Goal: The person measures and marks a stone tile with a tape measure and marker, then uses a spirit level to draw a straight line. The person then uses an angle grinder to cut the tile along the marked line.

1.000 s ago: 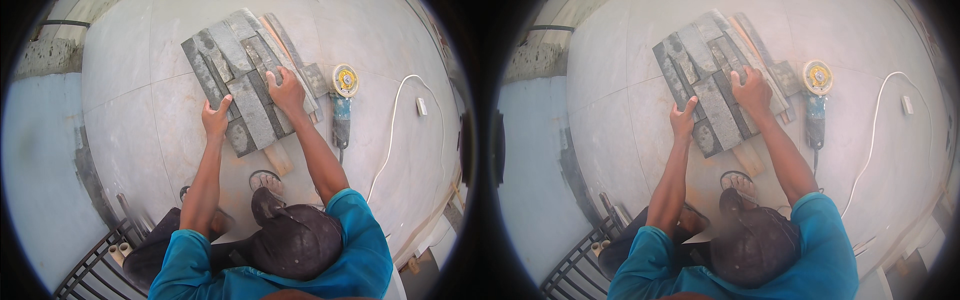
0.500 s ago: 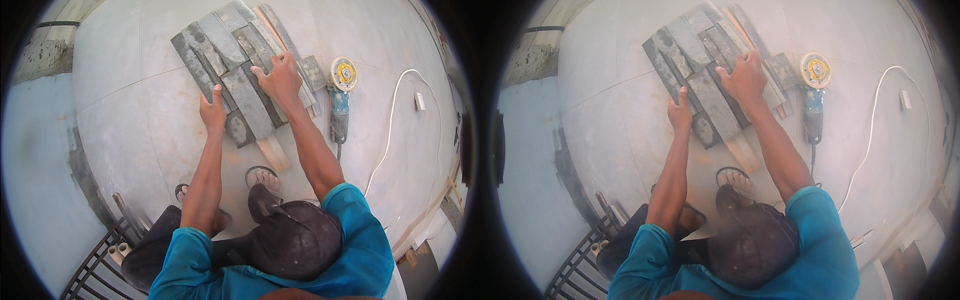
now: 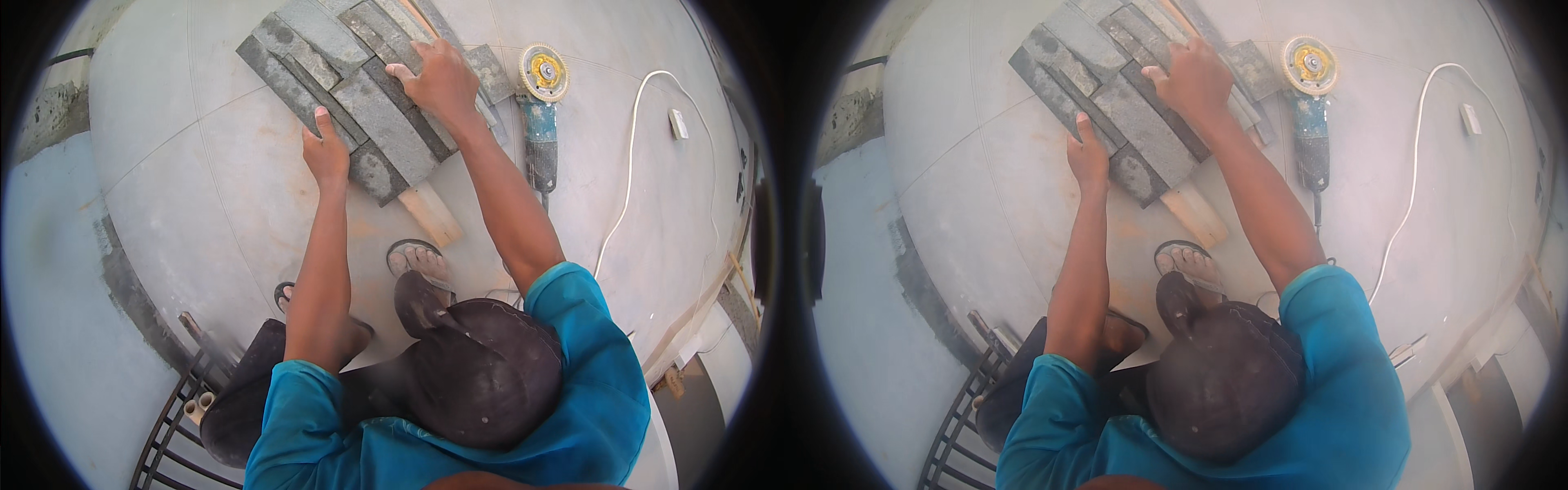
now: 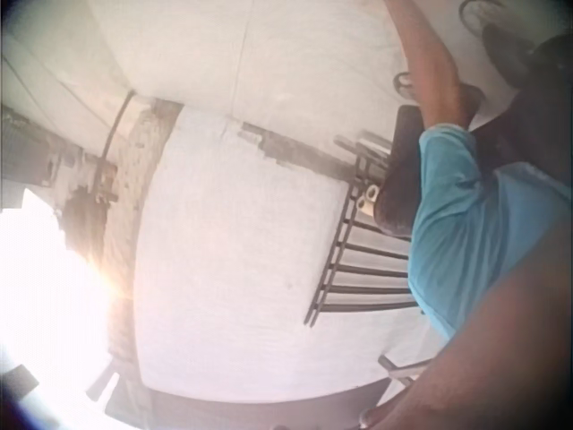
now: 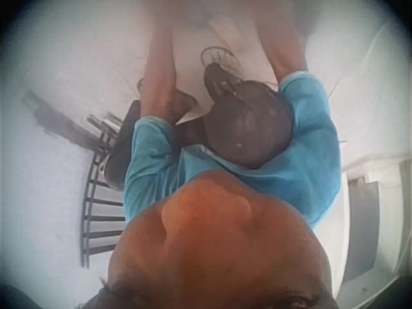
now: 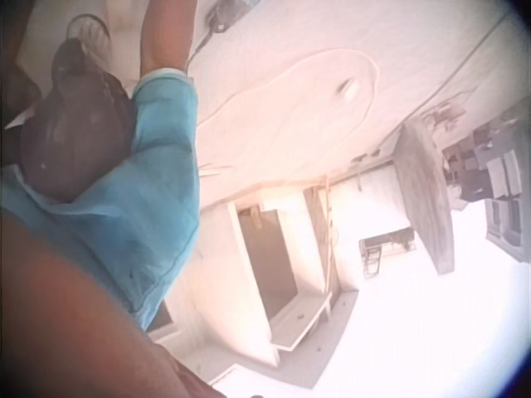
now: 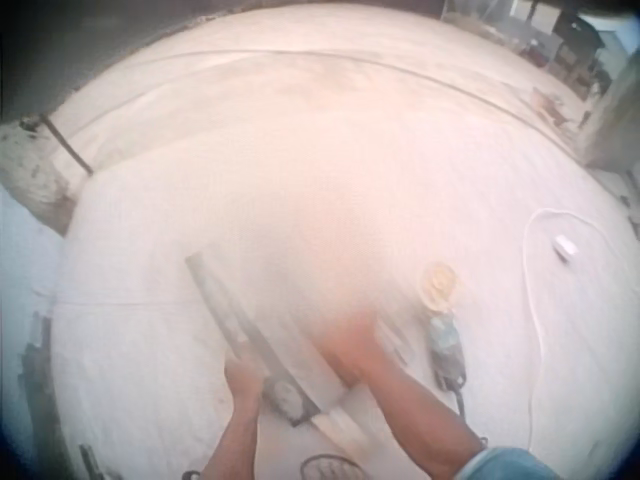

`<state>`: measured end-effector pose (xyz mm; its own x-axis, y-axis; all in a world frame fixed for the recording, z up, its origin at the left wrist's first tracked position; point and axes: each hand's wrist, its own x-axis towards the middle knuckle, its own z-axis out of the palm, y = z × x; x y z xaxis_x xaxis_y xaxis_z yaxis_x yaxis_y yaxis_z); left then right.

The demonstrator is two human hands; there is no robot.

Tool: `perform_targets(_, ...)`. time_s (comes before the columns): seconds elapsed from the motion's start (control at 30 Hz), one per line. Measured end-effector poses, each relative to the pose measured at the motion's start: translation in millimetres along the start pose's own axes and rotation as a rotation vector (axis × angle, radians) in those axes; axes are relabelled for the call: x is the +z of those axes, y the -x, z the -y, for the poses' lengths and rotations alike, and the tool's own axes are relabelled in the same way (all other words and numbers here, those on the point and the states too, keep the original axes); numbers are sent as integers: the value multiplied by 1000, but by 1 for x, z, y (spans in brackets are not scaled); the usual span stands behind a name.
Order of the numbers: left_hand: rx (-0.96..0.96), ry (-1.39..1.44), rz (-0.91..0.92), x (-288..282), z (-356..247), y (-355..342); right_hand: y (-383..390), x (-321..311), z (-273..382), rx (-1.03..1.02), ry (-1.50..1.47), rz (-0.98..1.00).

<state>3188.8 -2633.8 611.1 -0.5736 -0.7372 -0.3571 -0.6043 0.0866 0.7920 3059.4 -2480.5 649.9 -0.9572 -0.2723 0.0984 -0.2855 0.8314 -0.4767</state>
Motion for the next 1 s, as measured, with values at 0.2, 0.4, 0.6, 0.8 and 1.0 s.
perform_targets(0.2,-56,-107,-54,-13,10,-12,93,-90,-89,154,202,-361)
perform_targets(0.4,85,182,-311,-41,-7,15,150,-71,-131,425,347,-100)
perform_targets(0.6,529,227,171,-26,-29,112,120,-70,-125,618,284,-65)
perform_targets(0.8,429,-135,710,35,-46,197,144,-107,-132,697,-667,-35)
perform_targets(1.0,83,150,839,43,-62,221,144,-136,-69,600,-1361,19)
